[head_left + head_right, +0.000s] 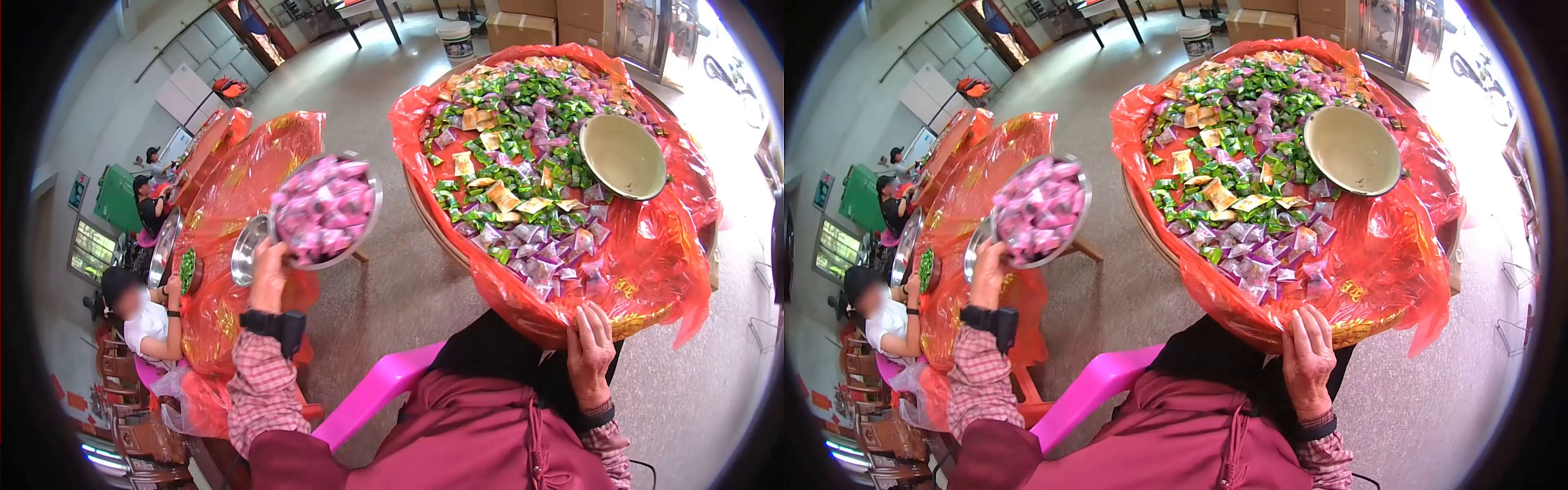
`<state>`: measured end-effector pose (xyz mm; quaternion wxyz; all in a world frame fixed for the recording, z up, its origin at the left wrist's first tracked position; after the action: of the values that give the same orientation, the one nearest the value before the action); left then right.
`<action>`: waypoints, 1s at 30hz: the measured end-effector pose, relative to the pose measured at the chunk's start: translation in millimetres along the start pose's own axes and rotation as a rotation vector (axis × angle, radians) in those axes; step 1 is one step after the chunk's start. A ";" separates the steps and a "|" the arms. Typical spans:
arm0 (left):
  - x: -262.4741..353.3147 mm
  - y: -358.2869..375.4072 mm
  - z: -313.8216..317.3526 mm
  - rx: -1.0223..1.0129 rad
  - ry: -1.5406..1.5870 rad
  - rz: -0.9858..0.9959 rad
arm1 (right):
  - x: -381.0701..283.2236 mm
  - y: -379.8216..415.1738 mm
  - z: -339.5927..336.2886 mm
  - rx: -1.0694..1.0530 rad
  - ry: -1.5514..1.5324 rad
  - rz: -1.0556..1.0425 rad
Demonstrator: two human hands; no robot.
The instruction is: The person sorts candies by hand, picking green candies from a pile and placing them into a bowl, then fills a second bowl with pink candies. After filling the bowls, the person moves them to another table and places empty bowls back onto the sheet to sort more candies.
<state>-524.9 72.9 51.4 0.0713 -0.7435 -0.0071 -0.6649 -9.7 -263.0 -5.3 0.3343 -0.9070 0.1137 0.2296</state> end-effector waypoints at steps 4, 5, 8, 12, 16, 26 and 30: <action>-17.7 29.1 -119.9 0.269 0.075 -0.046 | 1.2 0.7 1.7 -0.007 0.019 -0.001; -21.2 37.9 -148.2 0.293 0.074 -0.078 | 1.3 0.6 1.6 -0.004 0.023 -0.002; -30.7 63.6 -235.8 0.415 0.057 -0.094 | 0.0 0.8 1.1 -0.006 0.026 0.000; -57.1 88.9 -334.5 0.503 0.097 -0.029 | -1.0 0.7 1.4 -0.008 0.029 0.003; -104.3 93.5 -423.3 0.521 0.051 -0.115 | -1.2 1.9 2.1 -0.014 0.047 0.010; -155.4 59.0 -471.1 0.043 -1.124 -0.207 | -6.6 1.2 0.8 -0.029 0.099 0.027; -161.0 47.2 -469.3 0.224 -0.849 -0.197 | -8.9 0.9 0.4 -0.045 0.121 0.040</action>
<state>-1002.1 -14.4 -62.9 0.0782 -0.9339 -0.1784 -0.2998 -18.0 -263.1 -1.6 0.3019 -0.9240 0.1464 0.1835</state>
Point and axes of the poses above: each hand's wrist, its own y-axis away from the middle knuckle, its own z-axis out of the palm, x = y × z, the point moved 6 cm from there along -y, towards the middle knuckle, and after that the axes turned 8 degrees about z, right-handed, at the moved point
